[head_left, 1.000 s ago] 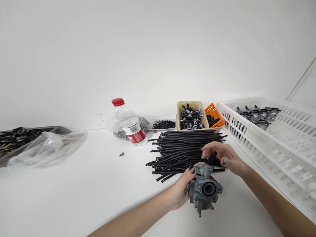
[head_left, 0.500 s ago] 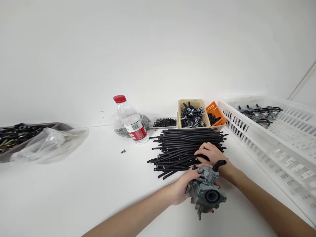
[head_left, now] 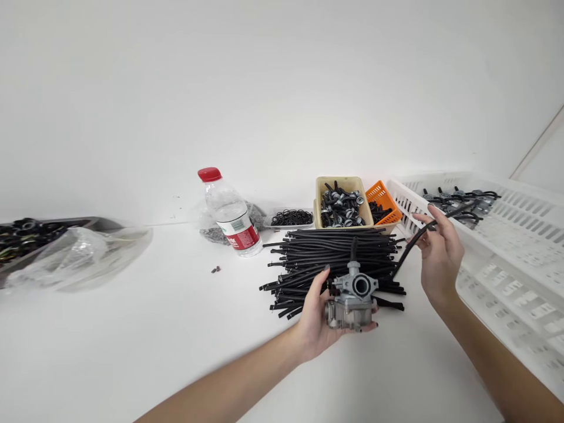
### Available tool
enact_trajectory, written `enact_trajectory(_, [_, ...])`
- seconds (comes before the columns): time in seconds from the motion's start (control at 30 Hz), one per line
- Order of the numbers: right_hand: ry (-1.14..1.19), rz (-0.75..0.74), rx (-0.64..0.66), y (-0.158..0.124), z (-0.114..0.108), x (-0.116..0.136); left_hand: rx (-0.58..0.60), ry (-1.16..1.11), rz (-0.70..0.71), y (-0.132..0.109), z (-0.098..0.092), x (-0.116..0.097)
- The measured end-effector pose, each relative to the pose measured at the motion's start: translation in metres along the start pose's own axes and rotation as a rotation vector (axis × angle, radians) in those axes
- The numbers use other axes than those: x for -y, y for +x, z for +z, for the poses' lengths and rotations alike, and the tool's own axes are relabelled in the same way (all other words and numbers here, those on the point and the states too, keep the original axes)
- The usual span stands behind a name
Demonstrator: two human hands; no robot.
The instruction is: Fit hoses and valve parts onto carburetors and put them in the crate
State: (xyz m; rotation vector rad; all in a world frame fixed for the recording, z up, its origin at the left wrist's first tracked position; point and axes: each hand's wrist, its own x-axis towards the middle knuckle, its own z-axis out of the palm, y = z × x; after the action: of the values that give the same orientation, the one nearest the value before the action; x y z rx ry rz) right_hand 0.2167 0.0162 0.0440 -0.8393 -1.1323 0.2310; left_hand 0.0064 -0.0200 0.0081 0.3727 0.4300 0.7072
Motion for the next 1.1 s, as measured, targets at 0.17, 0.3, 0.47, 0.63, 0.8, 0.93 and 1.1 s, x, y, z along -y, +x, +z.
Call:
enact_trajectory(0.17, [0.392, 0.226, 0.218, -0.003, 0.002, 0.006, -0.177, 0.0, 0.077, -0.004, 0.014, 0.001])
enact_trajectory(0.3, [0.453, 0.298, 0.228, -0.002, 0.003, 0.008, -0.18, 0.019, 0.155, -0.003, 0.012, 0.003])
enact_trajectory(0.47, [0.34, 0.228, 0.082, 0.001, 0.004, 0.008, -0.217, 0.091, 0.302, -0.003, 0.009, 0.008])
enact_trajectory(0.63, [0.227, 0.23, 0.183, -0.007, 0.005, 0.011, -0.336, 0.067, 0.439, -0.002, 0.013, 0.009])
enact_trajectory(0.8, [0.251, 0.295, 0.381, -0.018, 0.008, 0.012, -0.399, 0.069, 0.508, 0.001, 0.015, 0.01])
enact_trajectory(0.93, [0.241, 0.334, 0.41, -0.02, 0.012, 0.015, -0.424, 0.057, 0.506, 0.0, 0.014, 0.011])
enact_trajectory(1.1, [0.245, 0.362, 0.519, -0.022, 0.014, 0.017, -0.459, 0.024, 0.505, -0.001, 0.016, 0.01])
